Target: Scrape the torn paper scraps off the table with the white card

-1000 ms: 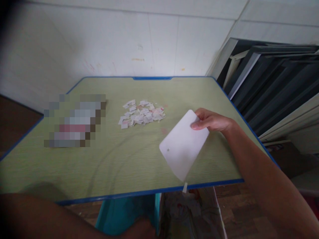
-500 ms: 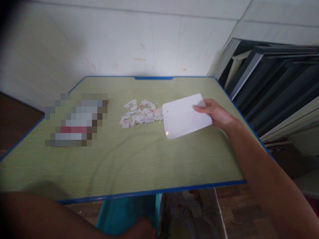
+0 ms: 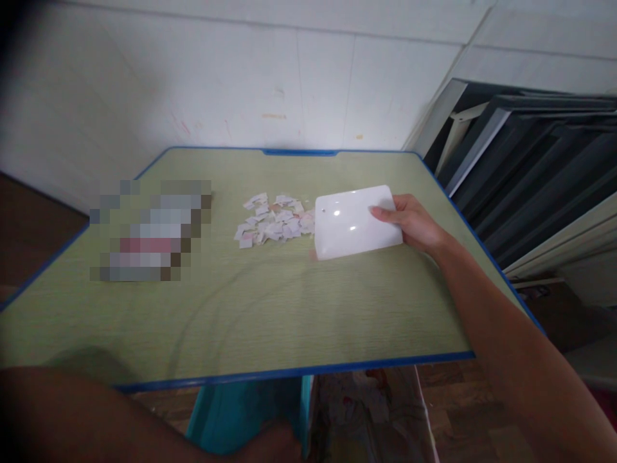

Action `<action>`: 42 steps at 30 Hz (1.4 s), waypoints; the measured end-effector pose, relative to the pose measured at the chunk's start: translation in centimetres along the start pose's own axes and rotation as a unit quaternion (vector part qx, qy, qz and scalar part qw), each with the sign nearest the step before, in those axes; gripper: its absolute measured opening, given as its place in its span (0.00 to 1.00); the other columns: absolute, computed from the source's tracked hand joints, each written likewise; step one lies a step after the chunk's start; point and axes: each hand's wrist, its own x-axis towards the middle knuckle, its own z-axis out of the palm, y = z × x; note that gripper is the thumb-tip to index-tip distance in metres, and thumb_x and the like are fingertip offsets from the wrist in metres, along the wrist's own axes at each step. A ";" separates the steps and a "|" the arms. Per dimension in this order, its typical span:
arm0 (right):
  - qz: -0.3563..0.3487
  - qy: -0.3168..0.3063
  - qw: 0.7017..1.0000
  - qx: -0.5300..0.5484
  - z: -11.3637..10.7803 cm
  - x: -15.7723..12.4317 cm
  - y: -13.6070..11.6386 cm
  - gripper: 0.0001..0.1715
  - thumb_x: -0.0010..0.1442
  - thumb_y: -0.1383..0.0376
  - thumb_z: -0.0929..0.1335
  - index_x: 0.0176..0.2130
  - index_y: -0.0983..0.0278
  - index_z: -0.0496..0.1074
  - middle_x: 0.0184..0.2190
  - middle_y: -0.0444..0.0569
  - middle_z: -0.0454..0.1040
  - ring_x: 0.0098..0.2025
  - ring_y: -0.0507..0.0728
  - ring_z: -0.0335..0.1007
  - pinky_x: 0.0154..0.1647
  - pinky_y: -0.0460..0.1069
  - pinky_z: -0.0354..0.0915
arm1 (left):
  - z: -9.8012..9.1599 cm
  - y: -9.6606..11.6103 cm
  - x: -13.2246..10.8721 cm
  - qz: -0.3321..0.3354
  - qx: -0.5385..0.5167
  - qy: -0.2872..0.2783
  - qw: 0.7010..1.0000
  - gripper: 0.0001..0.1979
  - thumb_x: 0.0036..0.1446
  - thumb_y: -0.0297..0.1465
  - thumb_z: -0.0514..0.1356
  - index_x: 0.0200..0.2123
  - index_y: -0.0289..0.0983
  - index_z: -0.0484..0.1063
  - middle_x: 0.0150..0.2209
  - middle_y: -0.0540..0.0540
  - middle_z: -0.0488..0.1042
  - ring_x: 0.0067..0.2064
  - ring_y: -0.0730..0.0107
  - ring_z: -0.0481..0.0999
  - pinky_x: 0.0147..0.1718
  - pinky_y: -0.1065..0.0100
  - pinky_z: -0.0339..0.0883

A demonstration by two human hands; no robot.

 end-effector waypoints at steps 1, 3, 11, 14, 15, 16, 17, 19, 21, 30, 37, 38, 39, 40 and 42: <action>-0.006 -0.007 1.000 -0.003 0.2 0.0 0.1 0.10 0.44 0.61 0.70 0.28 0.65 0.73 0.25 0.46 0.74 0.23 0.51 0.67 0.23 0.46 0.63 | -0.1 0.0 0.0 -0.001 0.000 -0.003 1.000 0.11 0.47 0.30 0.58 0.14 0.37 0.70 0.09 0.45 0.63 0.14 0.66 0.63 0.13 0.67 0.53; -0.017 -0.023 1.000 -0.007 0.8 -0.2 0.2 0.10 0.45 0.61 0.70 0.29 0.66 0.73 0.25 0.46 0.73 0.23 0.51 0.67 0.23 0.46 0.63 | -0.2 0.0 0.1 -0.005 0.002 -0.011 1.000 0.12 0.47 0.30 0.58 0.14 0.37 0.70 0.09 0.45 0.63 0.13 0.66 0.62 0.13 0.67 0.53; -0.042 -0.134 0.990 -0.004 5.1 -1.7 0.1 0.11 0.47 0.62 0.69 0.31 0.68 0.72 0.25 0.45 0.73 0.23 0.48 0.66 0.21 0.42 0.60 | -0.3 -0.3 0.1 0.013 -0.002 -0.032 0.999 0.12 0.50 0.28 0.55 0.16 0.37 0.70 0.11 0.45 0.64 0.14 0.65 0.63 0.14 0.66 0.54; -0.036 -0.201 0.979 -0.008 6.8 -2.7 -0.3 0.12 0.48 0.62 0.69 0.33 0.68 0.73 0.26 0.45 0.73 0.24 0.48 0.67 0.22 0.41 0.61 | -0.2 -0.2 0.2 0.012 0.001 -0.043 0.999 0.13 0.50 0.29 0.54 0.16 0.37 0.70 0.11 0.45 0.64 0.14 0.65 0.63 0.13 0.66 0.53; -0.032 -0.223 0.974 -0.012 7.3 -3.0 -0.4 0.12 0.48 0.62 0.68 0.33 0.68 0.73 0.26 0.45 0.73 0.24 0.48 0.67 0.22 0.41 0.61 | -0.2 -0.1 0.2 0.009 0.003 -0.043 0.999 0.13 0.50 0.29 0.55 0.16 0.37 0.70 0.10 0.45 0.64 0.14 0.65 0.63 0.13 0.67 0.53; -0.028 -0.243 0.969 -0.016 7.6 -3.3 -0.5 0.12 0.49 0.62 0.68 0.33 0.68 0.73 0.26 0.45 0.73 0.25 0.48 0.67 0.23 0.41 0.61 | -0.1 -0.1 0.3 0.005 0.004 -0.041 0.999 0.13 0.49 0.29 0.55 0.15 0.37 0.69 0.10 0.45 0.64 0.14 0.65 0.62 0.13 0.67 0.53; -0.027 -0.261 0.965 -0.018 7.9 -3.6 -0.5 0.11 0.49 0.63 0.68 0.33 0.68 0.73 0.27 0.45 0.73 0.25 0.48 0.67 0.24 0.41 0.61 | -0.1 0.0 0.3 0.001 0.003 -0.035 0.999 0.13 0.49 0.28 0.55 0.15 0.37 0.69 0.10 0.45 0.63 0.14 0.66 0.62 0.13 0.67 0.53; -0.026 -0.288 0.957 -0.014 8.3 -4.0 -0.5 0.10 0.49 0.64 0.68 0.33 0.67 0.73 0.28 0.45 0.73 0.27 0.48 0.67 0.26 0.41 0.62 | 0.0 0.0 0.4 -0.005 -0.002 -0.018 1.000 0.13 0.48 0.28 0.56 0.13 0.37 0.68 0.09 0.45 0.62 0.14 0.66 0.61 0.13 0.67 0.53; -0.029 -0.293 0.956 0.005 8.4 -4.1 -0.4 0.10 0.48 0.65 0.68 0.33 0.67 0.73 0.28 0.44 0.73 0.27 0.48 0.67 0.26 0.41 0.62 | 0.2 0.1 0.5 -0.006 -0.008 -0.008 1.000 0.13 0.47 0.27 0.56 0.13 0.38 0.68 0.10 0.45 0.63 0.14 0.66 0.62 0.13 0.67 0.53; -0.041 -0.260 0.965 -0.013 8.4 -3.9 0.0 0.11 0.50 0.63 0.68 0.35 0.66 0.73 0.29 0.44 0.73 0.27 0.47 0.67 0.27 0.41 0.62 | 0.4 0.1 0.5 0.001 -0.010 -0.014 1.000 0.13 0.49 0.29 0.55 0.14 0.38 0.70 0.09 0.45 0.62 0.13 0.65 0.62 0.12 0.67 0.54; -0.035 -0.311 0.949 -0.032 8.9 -4.4 -0.3 0.14 0.50 0.62 0.67 0.38 0.64 0.73 0.33 0.44 0.73 0.31 0.49 0.68 0.31 0.42 0.64 | 0.8 0.1 0.7 0.002 -0.013 -0.024 1.000 0.13 0.50 0.30 0.55 0.16 0.37 0.70 0.09 0.45 0.63 0.13 0.64 0.63 0.12 0.67 0.55; -0.035 -0.317 0.947 -0.031 8.9 -4.5 -0.3 0.14 0.50 0.62 0.67 0.38 0.64 0.73 0.34 0.44 0.73 0.32 0.49 0.68 0.31 0.42 0.64 | 0.8 0.2 0.7 0.002 -0.014 -0.026 1.000 0.13 0.50 0.30 0.55 0.16 0.37 0.70 0.09 0.45 0.63 0.13 0.64 0.63 0.12 0.66 0.55; -0.035 -0.323 0.945 -0.028 8.9 -4.5 -0.2 0.14 0.50 0.62 0.67 0.39 0.64 0.73 0.34 0.45 0.73 0.32 0.50 0.69 0.32 0.42 0.64 | 0.9 0.2 0.7 0.001 -0.016 -0.027 0.999 0.12 0.49 0.29 0.55 0.16 0.38 0.71 0.09 0.45 0.63 0.14 0.64 0.63 0.12 0.66 0.55; -0.035 -0.329 0.943 -0.024 8.8 -4.5 -0.2 0.14 0.50 0.62 0.67 0.39 0.64 0.73 0.34 0.45 0.74 0.33 0.50 0.69 0.32 0.42 0.64 | 1.0 0.2 0.7 -0.001 -0.017 -0.029 0.999 0.12 0.49 0.29 0.56 0.16 0.38 0.71 0.09 0.45 0.63 0.14 0.64 0.63 0.12 0.66 0.55; -0.036 -0.333 0.942 -0.011 8.6 -4.5 -0.2 0.13 0.50 0.63 0.67 0.38 0.64 0.73 0.34 0.45 0.74 0.33 0.50 0.69 0.32 0.42 0.64 | 1.1 0.3 0.8 -0.004 -0.021 -0.030 0.999 0.12 0.49 0.29 0.56 0.16 0.38 0.71 0.10 0.45 0.63 0.14 0.63 0.63 0.13 0.65 0.55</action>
